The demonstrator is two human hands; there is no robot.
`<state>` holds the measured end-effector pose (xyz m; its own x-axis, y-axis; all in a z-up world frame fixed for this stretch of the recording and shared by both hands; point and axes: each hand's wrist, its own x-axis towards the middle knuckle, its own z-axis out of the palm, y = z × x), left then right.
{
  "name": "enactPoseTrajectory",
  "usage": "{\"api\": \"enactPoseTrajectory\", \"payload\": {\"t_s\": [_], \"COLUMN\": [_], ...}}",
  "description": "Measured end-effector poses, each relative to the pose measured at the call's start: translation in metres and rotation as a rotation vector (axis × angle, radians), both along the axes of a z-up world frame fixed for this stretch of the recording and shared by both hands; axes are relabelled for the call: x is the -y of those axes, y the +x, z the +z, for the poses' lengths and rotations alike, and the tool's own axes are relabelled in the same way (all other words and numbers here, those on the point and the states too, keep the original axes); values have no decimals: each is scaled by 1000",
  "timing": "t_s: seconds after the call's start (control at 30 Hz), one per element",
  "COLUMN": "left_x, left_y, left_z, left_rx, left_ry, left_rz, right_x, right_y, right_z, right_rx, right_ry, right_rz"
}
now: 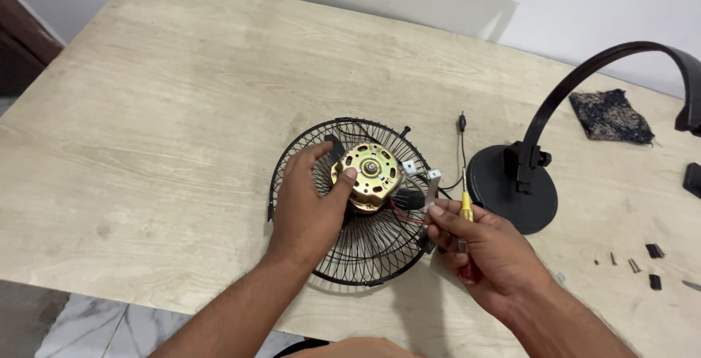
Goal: The person uses a screwdriver to tighten screws on the motor housing of a disassembled electric fan. They then connect a small white electrical component to the motor and secure it with the screwdriver.
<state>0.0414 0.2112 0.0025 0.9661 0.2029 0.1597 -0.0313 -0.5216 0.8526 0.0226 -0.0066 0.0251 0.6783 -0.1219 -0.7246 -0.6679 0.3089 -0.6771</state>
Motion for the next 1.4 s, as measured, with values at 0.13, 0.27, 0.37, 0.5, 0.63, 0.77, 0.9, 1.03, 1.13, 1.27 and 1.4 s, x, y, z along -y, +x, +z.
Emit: {"api": "enactPoseTrajectory", "payload": {"t_s": [0.13, 0.27, 0.37, 0.5, 0.63, 0.77, 0.9, 1.03, 1.13, 1.27, 1.4], "left_x": [5, 9, 15, 26, 35, 36, 31, 27, 25, 22, 21], "left_y": [7, 4, 2, -3, -9, -12, -10, -8, -6, -4, -3], "left_z": [5, 14, 19, 20, 16, 13, 12, 15, 17, 22, 26], "left_rx": [-371, -511, -482, -510, -466, -429, -397, -446, -403, -447, -429], "left_ry": [-291, -506, -562, -534, -608, -485, -295, -141, -224, -277, -303], "left_rz": [5, 49, 104, 203, 264, 276, 202, 146, 135, 181, 202], "right_x": [0, 6, 10, 14, 15, 10, 2, -4, -8, -9, -8], "right_y": [0, 3, 9, 15, 21, 25, 31, 35, 37, 39, 41], "right_z": [3, 2, 1, 0, 0, 2, 5, 7, 8, 11, 13], "right_rx": [9, -1, 5, 30, 14, 42, 34, 52, 64, 69, 68], "right_ry": [-39, -70, -53, -54, -71, -90, -164, -177, -178, -201, -221], "right_rz": [22, 59, 89, 165, 223, 300, 379, 420, 442, 460, 474]}}
